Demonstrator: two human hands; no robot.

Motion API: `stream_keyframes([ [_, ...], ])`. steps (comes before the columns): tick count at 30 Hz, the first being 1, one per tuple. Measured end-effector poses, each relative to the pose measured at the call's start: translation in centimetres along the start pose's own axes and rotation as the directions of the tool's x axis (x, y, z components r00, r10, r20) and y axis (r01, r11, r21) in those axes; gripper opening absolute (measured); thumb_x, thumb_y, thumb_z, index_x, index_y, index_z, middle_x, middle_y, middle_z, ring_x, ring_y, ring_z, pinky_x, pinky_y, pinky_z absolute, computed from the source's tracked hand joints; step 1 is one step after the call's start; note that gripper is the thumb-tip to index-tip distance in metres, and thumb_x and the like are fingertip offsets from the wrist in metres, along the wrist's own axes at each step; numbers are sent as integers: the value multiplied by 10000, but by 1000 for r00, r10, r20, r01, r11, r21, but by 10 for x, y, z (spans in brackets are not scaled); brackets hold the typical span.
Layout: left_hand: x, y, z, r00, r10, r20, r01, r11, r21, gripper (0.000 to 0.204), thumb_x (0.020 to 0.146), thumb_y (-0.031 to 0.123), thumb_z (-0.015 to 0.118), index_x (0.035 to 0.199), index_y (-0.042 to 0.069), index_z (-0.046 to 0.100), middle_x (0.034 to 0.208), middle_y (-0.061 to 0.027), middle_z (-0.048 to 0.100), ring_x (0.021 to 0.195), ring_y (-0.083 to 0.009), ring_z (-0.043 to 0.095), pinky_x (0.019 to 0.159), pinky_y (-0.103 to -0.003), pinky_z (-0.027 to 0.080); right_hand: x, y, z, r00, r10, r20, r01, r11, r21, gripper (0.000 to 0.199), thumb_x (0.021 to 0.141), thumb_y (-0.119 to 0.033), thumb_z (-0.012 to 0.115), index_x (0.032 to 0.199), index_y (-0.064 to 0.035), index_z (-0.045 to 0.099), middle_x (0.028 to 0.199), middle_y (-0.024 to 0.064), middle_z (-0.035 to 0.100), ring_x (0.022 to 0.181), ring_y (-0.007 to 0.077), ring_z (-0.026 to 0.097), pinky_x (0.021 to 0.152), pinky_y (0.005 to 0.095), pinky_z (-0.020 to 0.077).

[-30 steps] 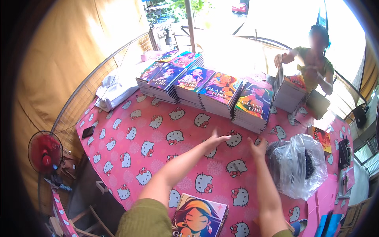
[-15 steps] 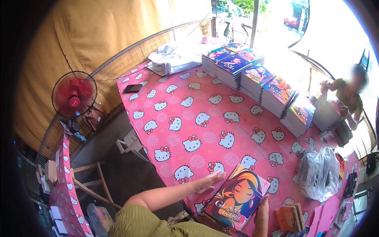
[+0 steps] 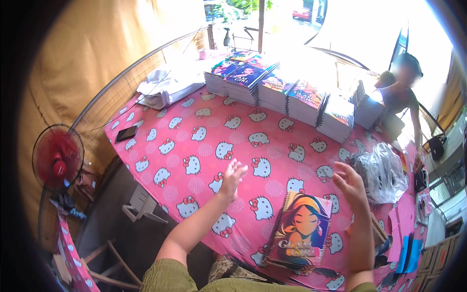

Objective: The person trims excess binding material from spiral notebooks using pliers and then stacks the notebooks neatly on a table.

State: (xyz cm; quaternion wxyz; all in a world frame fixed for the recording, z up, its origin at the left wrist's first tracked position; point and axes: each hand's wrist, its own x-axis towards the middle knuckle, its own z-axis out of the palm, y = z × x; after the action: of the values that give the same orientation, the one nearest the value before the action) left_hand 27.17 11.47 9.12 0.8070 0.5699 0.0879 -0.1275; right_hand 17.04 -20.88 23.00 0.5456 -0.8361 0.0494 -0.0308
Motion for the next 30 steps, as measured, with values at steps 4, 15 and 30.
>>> stream_keyframes([
  [4,94,39,-2,990,142,18,-143,987,77,792,820,190,658,1446,24,203,1496,-167,244,1380,-265,254,1099,-409,232,90,-19,41,982,92,162,-48,965,-260,567,831,-332,699,1249,9,527,1126,179,621,1032,224,606,857,333,491],
  [15,308,47,38,974,122,190,-147,982,121,799,715,-25,579,1439,-19,241,1451,-192,331,1315,-281,368,1028,-343,352,301,80,165,933,227,-280,-333,839,-430,554,733,-347,763,1132,3,605,1079,173,651,1005,270,631,878,339,492],
  [30,389,5,112,939,303,-165,-102,701,706,764,642,127,730,1279,-23,334,1265,-303,400,1170,-438,435,1016,-484,350,390,129,185,798,139,-587,-545,583,-603,363,794,-461,638,908,-123,704,902,121,686,882,317,657,770,443,511],
])
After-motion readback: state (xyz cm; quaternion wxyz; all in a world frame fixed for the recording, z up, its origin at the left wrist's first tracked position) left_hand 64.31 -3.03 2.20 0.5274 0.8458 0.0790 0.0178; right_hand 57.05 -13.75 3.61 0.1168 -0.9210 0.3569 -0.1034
